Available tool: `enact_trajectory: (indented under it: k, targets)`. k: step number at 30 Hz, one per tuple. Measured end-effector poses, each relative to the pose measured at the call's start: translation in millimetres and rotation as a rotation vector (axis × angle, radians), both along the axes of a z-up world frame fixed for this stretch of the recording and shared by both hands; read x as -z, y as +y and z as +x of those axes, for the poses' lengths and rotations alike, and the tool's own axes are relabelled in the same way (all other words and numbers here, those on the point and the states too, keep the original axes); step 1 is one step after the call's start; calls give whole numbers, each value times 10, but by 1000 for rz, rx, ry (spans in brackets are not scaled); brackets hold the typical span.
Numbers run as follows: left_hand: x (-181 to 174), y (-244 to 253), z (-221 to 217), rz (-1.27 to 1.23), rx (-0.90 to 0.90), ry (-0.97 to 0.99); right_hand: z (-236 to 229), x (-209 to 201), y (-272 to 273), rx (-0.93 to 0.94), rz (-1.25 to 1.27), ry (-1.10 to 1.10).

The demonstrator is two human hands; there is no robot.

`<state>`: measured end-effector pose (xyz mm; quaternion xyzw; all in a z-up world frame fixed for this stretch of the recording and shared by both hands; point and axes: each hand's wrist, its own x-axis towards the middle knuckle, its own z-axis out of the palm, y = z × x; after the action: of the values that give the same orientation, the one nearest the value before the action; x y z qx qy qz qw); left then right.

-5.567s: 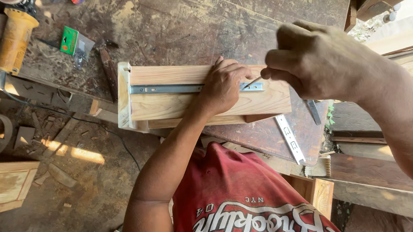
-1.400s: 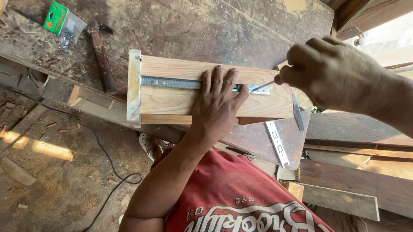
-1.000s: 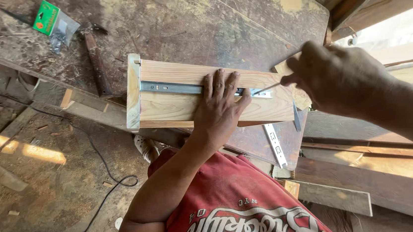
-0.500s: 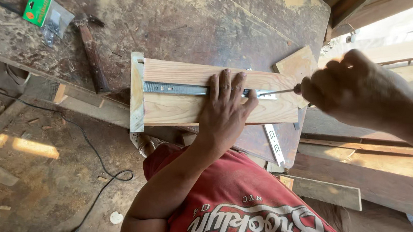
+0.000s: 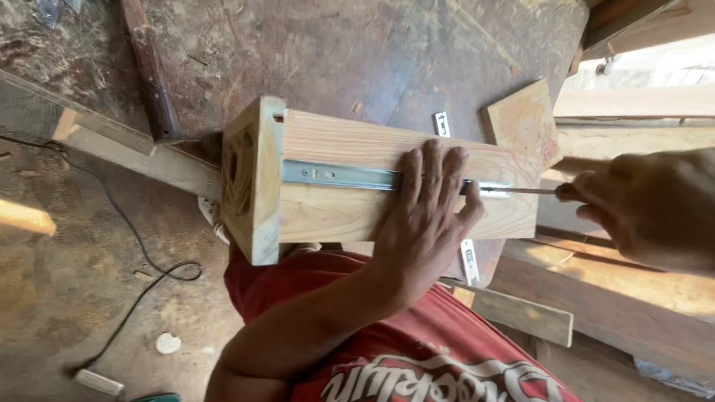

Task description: The person installs metal drawer slides onto a wooden drawer box using a screwdriver. They position the slides, drive screws into the wood, and test the sliding mechanism by extending and retracting the drawer.

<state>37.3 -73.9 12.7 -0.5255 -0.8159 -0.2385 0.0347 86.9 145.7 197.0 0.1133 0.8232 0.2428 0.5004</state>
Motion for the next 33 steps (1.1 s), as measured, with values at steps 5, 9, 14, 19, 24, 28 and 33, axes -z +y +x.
enact_trajectory:
  k: [5,9,14,19,24,28,33]
  targets:
    - [-61,33,-153,-17,21,-22,-270,-27,-291,194,28,11]
    - [6,49,-130,-85,76,-13,-345,-8,-418,-215,-22,-116]
    - [-57,-60,-30,-114,106,-68,-366,-28,-268,168,-29,-117]
    - [-54,58,-99,-134,123,-82,365,4,494,275,-255,497]
    - [81,92,-121,-192,165,-13,1542,816,1340,717,-298,952]
    - [-149,150,-96,-149,139,25,1993,2402,1475,1251,-394,927]
    - [-359,-2,260,-31,243,-94,2281,3887,1649,1017,-365,1207]
